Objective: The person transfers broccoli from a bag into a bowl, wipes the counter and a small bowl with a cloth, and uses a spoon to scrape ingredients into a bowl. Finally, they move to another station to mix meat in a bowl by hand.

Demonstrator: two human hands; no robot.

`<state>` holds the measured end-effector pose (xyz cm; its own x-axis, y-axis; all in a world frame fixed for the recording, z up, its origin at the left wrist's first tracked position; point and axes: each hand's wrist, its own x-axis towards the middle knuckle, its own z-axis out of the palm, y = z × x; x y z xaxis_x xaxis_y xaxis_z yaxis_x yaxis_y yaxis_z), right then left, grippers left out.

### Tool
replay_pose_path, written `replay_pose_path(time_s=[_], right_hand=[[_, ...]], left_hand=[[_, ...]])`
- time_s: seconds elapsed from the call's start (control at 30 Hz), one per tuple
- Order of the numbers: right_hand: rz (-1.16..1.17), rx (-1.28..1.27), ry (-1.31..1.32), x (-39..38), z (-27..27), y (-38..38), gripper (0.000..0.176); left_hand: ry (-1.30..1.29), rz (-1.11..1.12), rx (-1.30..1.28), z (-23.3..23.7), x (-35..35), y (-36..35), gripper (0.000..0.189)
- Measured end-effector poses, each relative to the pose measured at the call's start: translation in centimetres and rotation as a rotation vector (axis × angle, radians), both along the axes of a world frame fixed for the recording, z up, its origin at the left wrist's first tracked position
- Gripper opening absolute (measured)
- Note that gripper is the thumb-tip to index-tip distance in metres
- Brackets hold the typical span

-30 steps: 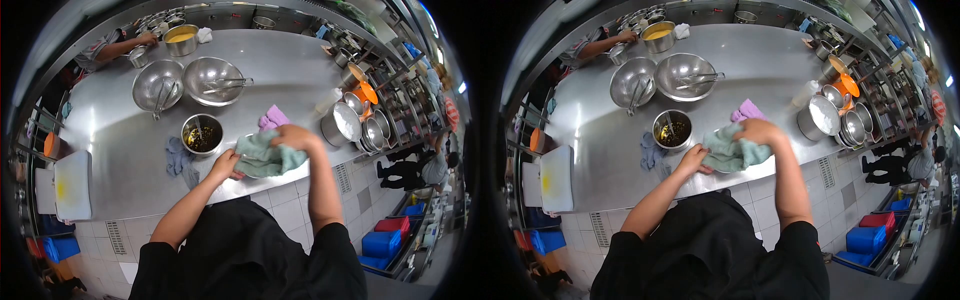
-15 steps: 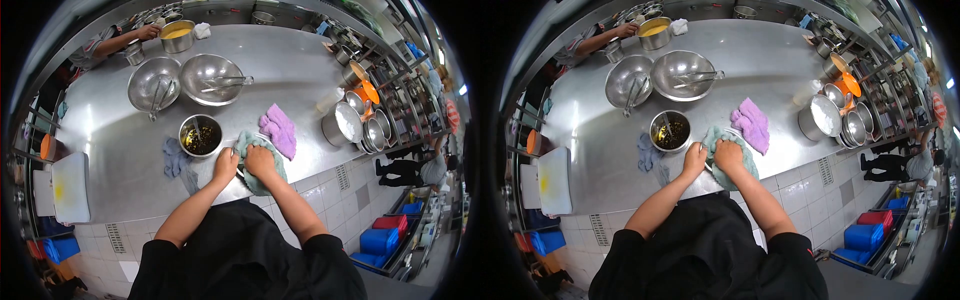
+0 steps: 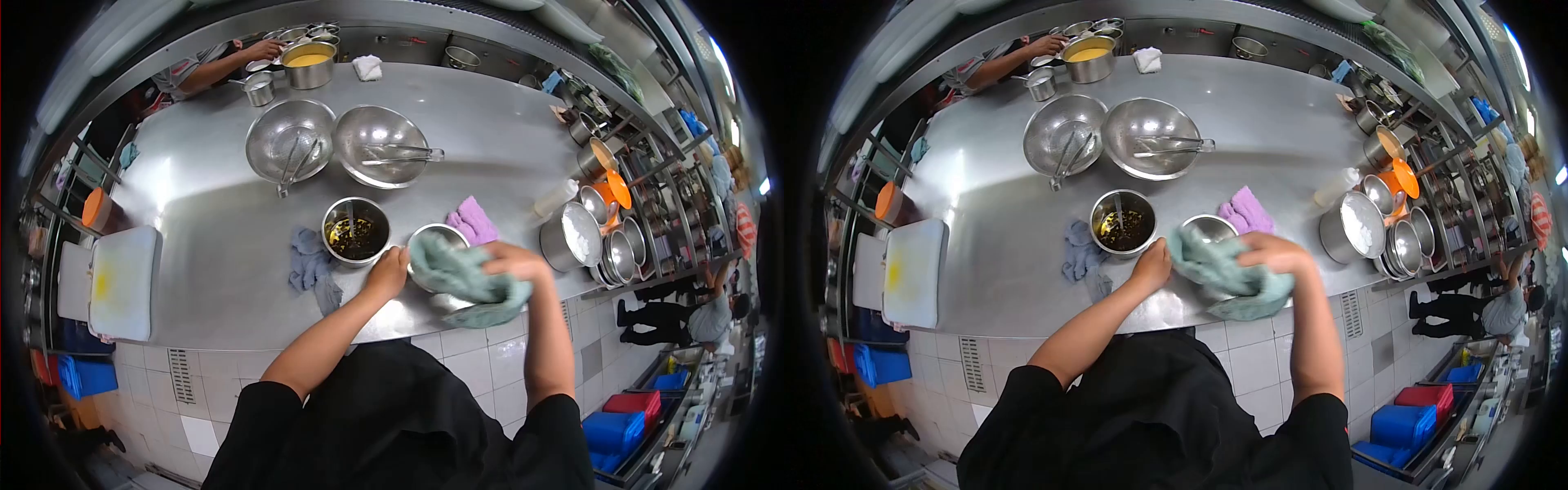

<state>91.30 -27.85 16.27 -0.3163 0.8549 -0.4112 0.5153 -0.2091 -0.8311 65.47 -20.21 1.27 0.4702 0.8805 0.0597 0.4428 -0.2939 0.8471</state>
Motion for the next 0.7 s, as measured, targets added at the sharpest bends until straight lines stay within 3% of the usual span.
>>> replay_pose_path(time_s=[0.07, 0.1, 0.17, 0.2, 0.23, 0.3, 0.37, 0.4, 0.43, 0.47, 0.5, 0.57, 0.6, 0.67, 0.7], right_hand=[[-0.293, 0.279, 0.305, 0.0, 4.0, -2.3, 0.046], [-0.485, 0.476, 0.49, -0.7, 5.3, -3.6, 0.045], [-0.925, 0.874, 0.391, -3.9, 7.3, -5.4, 0.042], [-0.966, 0.864, 0.866, -6.1, 8.2, -5.8, 0.048], [-0.953, 0.871, 0.871, -7.7, 7.5, -5.8, 0.048], [-0.844, 0.914, 1.003, -10.4, 4.5, -5.2, 0.049], [-0.741, 0.856, 0.323, -12.7, -1.2, -4.4, 0.049], [-0.699, 0.846, 0.293, -17.4, 0.9, -3.3, 0.039], [-0.256, 0.85, -0.399, -18.6, 1.5, -2.5, 0.041], [-0.225, 0.849, -0.487, -20.4, 1.5, -2.8, 0.048], [-0.218, 0.863, -0.484, -20.8, 2.4, -2.9, 0.048], [0.002, 0.924, -0.206, -21.0, 4.0, -2.5, 0.052], [-0.009, 0.954, -0.012, -20.7, 3.3, -2.3, 0.053], [-0.132, 0.997, 0.166, -20.3, 5.5, -2.8, 0.047], [-0.206, 1.018, 0.183, -19.7, 6.1, -2.8, 0.044]], left_hand=[[0.229, -0.13, -0.108, 3.8, -1.2, -0.6, 0.048], [0.232, -0.127, -0.1, 5.7, -2.1, -1.0, 0.048], [0.157, -0.462, -0.423, 8.0, -4.3, -2.4, 0.058], [-0.004, -0.534, -0.674, 8.4, -5.0, -3.2, 0.065], [-0.173, -0.6, -0.916, 8.7, -5.7, -3.9, 0.076], [-0.514, -0.691, -1.057, 10.0, -6.6, -5.2, 0.09], [-0.873, -0.605, -1.161, 12.6, -7.2, -5.8, 0.095], [-0.919, -0.498, -1.109, 12.5, -7.6, -5.4, 0.093], [-0.964, -0.392, -1.055, 12.2, -7.9, -5.0, 0.091], [-1.029, -0.167, -1.057, 12.0, -8.3, -4.8, 0.072], [-1.034, -0.166, -1.041, 12.5, -9.1, -4.8, 0.072], [-0.853, 0.119, -0.733, 14.0, -11.4, -4.0, 0.05], [-0.848, 0.161, -0.663, 14.7, -13.1, -3.4, 0.04], [-0.925, 0.294, -0.272, 19.3, -16.5, -2.0, 0.042], [-0.575, 0.334, 0.231, 14.8, -21.1, 1.7, 0.044]])
